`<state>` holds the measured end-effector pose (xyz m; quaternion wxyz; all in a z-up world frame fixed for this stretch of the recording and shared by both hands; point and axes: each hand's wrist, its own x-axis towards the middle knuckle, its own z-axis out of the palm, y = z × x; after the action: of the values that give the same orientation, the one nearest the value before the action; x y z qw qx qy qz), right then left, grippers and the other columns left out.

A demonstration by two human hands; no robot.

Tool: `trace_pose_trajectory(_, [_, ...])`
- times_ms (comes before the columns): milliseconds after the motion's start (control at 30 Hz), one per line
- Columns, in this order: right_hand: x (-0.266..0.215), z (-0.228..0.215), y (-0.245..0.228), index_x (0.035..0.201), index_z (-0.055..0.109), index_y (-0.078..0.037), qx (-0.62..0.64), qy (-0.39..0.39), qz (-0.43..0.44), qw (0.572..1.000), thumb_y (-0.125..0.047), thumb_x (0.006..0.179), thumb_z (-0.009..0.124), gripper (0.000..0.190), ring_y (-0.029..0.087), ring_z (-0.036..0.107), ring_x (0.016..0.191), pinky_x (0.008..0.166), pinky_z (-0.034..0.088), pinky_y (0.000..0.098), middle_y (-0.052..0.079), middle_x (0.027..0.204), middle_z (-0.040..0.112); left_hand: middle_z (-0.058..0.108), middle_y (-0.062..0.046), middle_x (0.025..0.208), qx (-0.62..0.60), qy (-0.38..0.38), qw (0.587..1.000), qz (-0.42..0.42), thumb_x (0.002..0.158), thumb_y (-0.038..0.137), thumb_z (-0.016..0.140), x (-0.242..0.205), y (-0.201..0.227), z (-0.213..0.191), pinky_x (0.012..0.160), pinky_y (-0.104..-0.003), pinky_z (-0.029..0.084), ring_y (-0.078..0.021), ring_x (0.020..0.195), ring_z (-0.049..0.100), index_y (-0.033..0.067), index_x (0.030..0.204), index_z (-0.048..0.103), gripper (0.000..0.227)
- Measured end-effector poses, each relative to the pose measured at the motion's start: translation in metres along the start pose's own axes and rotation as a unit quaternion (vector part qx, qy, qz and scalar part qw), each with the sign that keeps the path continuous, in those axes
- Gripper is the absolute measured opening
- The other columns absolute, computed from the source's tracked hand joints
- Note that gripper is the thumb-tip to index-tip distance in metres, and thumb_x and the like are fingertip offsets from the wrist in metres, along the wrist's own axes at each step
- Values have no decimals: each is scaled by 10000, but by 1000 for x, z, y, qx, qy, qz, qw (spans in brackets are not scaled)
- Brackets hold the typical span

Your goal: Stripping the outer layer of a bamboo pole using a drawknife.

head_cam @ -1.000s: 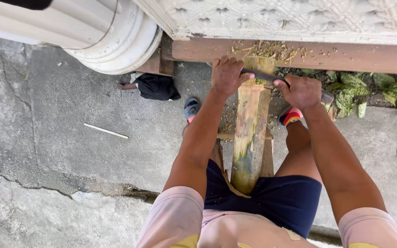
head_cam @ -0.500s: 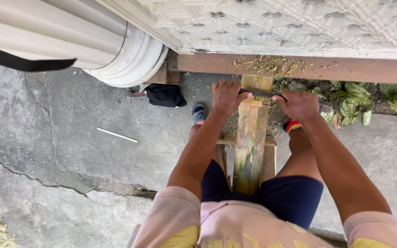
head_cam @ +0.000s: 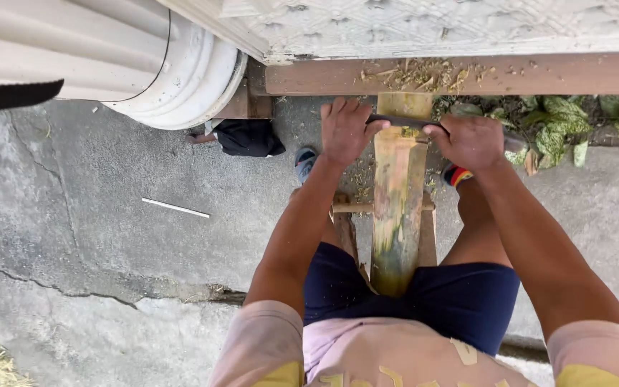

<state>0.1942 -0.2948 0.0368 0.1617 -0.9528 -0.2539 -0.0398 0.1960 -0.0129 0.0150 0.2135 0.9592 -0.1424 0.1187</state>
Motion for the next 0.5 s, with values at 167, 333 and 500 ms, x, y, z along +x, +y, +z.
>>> trace_pose_trajectory(167, [22, 26, 41, 670, 563, -166, -50, -1, -31, 998, -589, 1098, 557, 602, 169, 489, 417, 427, 403, 347, 7, 498, 481, 606, -23, 790, -1, -26, 1000, -16, 938, 773, 364, 28, -24, 30, 818, -447, 380, -236, 815, 548, 152, 844, 692, 709])
trace_pose_trajectory(333, [-32, 49, 38, 660, 521, -190, -53, 45, -53, 996, -593, 1155, 467, 641, 127, 411, 428, 422, 350, 312, -29, 518, 432, 575, -20, 762, 5, 29, 999, 19, 962, 811, 259, -10, 1, 20, 773, -434, 361, -234, 782, 507, 155, 823, 668, 785])
trace_pose_trajectory(500, [-3, 35, 43, 651, 502, -187, -17, 32, -64, 997, -598, 1155, 441, 653, 83, 327, 400, 392, 283, 299, -44, 514, 410, 558, -8, 693, -27, -63, 997, -21, 856, 835, 216, 14, -27, 52, 726, -420, 361, -197, 699, 459, 182, 734, 633, 784])
